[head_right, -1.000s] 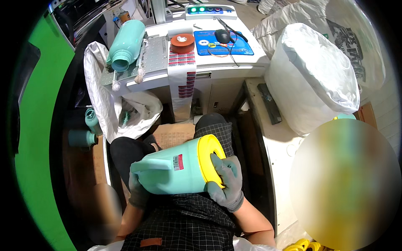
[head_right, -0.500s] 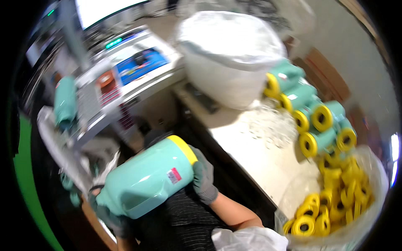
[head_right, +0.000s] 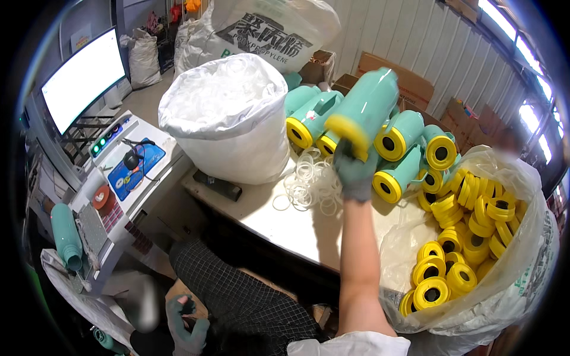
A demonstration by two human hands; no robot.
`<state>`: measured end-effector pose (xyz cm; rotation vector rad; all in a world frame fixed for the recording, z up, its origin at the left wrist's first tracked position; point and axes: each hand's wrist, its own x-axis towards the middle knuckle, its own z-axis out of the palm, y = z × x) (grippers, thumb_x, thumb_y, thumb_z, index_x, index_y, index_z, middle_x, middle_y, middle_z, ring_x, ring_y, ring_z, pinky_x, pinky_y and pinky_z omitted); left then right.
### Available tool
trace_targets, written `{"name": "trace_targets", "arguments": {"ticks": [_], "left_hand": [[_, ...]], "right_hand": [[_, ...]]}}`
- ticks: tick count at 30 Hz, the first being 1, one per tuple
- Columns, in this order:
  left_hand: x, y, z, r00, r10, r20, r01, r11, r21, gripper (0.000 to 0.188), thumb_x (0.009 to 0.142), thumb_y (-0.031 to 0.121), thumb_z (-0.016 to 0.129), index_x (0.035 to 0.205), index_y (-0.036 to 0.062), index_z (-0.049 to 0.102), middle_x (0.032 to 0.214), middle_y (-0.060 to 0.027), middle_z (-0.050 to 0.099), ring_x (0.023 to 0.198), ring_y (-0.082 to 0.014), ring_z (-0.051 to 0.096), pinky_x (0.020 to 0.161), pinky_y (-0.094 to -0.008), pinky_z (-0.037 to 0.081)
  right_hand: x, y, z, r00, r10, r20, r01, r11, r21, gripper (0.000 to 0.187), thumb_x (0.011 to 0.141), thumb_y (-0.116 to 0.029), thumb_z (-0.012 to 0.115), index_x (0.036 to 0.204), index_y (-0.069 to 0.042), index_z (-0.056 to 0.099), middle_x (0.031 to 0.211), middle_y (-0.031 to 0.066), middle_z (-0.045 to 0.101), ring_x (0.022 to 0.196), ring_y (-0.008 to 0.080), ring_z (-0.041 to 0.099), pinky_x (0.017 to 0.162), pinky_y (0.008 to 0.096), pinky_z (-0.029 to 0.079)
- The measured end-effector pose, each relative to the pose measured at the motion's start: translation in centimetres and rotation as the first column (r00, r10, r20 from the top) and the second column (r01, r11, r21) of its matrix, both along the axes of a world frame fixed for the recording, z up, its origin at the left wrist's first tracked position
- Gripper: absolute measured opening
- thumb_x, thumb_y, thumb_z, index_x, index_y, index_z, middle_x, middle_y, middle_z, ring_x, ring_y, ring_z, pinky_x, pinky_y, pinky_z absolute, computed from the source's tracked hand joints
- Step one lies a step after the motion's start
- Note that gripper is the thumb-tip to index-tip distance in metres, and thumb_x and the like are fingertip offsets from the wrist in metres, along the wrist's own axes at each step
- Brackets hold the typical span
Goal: The person assembles teal plastic containers by inserting a white plastic ring into the opening, applying a label, and screwing on a yellow lid. The person handles the items one at a time, placing the finished containers on a nearby table.
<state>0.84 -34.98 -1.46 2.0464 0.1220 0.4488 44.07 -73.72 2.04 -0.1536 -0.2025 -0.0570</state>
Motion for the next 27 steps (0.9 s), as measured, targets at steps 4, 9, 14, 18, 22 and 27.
{"name": "trace_targets", "arguments": {"ticks": [4,9,14,18,22,27], "left_hand": [[0.4,-1.1,0.6,0.983,0.011,-0.185,-0.002,0.999,0.051,0.055,0.096,0.023,0.08,0.141,0.0015,0.058,0.125,-0.0117,0.065,0.108,-0.0255,0.064,0.092,-0.0381,0.052],[0.1,-2.8,-3.0,0.991,0.097,-0.09,-0.106,0.989,-0.105,0.051,0.091,0.025,0.084,0.134,0.0067,0.064,0.118,-0.0112,0.069,0.101,-0.0253,0.069,0.09,-0.0417,0.057],[-1.9,1.8,-3.6,0.984,0.108,0.14,-0.145,0.948,0.284,0.071,0.078,0.008,0.089,0.138,-0.0003,0.052,0.126,-0.021,0.061,0.106,-0.0353,0.066,0.086,-0.0426,0.056],[-5.7,9.7,-3.9,0.887,0.437,0.148,-0.46,0.818,0.346,0.061,0.085,0.015,0.085,0.135,-0.0012,0.054,0.127,-0.0238,0.062,0.103,-0.0396,0.066,0.084,-0.0452,0.056],[-14.2,19.1,-6.9,0.411,0.905,0.111,-0.856,0.341,0.389,0.056,0.089,0.028,0.078,0.134,0.0012,0.057,0.126,-0.0231,0.061,0.112,-0.0422,0.061,0.095,-0.0475,0.051],[-27.6,33.8,-19.2,-0.015,0.999,-0.052,-0.742,0.024,0.67,0.065,0.09,0.035,0.068,0.144,0.0018,0.051,0.143,-0.0223,0.055,0.127,-0.0418,0.055,0.11,-0.0506,0.044]], "right_hand": [[5.1,-2.4,7.1,0.974,-0.145,0.175,0.181,0.961,-0.21,0.03,0.103,-0.026,0.065,0.119,0.0,0.069,0.105,0.0139,0.072,0.1,0.0236,0.07,0.095,0.0376,0.058],[-1.6,11.3,0.4,0.894,0.086,0.44,0.272,0.677,-0.684,0.038,0.111,-0.028,0.053,0.136,-0.001,0.063,0.112,0.0042,0.068,0.095,0.0137,0.065,0.087,0.0295,0.052],[-17.6,26.1,-8.7,0.818,0.513,-0.26,-0.486,0.374,-0.79,0.034,0.108,-0.018,0.06,0.137,-0.002,0.065,0.101,0.0036,0.07,0.087,0.0119,0.064,0.081,0.0265,0.053],[-24.2,29.1,-10.8,0.801,0.566,0.196,0.17,0.099,-0.98,0.022,0.1,-0.006,0.064,0.119,0.002,0.074,0.098,0.0077,0.07,0.086,0.0148,0.063,0.077,0.0286,0.05],[-25.4,30.5,-13.4,0.779,0.567,0.27,0.32,0.012,-0.947,0.021,0.095,-0.003,0.065,0.113,0.005,0.074,0.096,0.0135,0.068,0.086,0.026,0.064,0.079,0.0351,0.05],[-26.4,32.8,-13.9,0.681,0.612,0.402,0.55,-0.065,-0.832,0.02,0.098,-0.006,0.062,0.111,0.006,0.072,0.1,0.0148,0.066,0.092,0.0266,0.064,0.084,0.0356,0.05]]}}
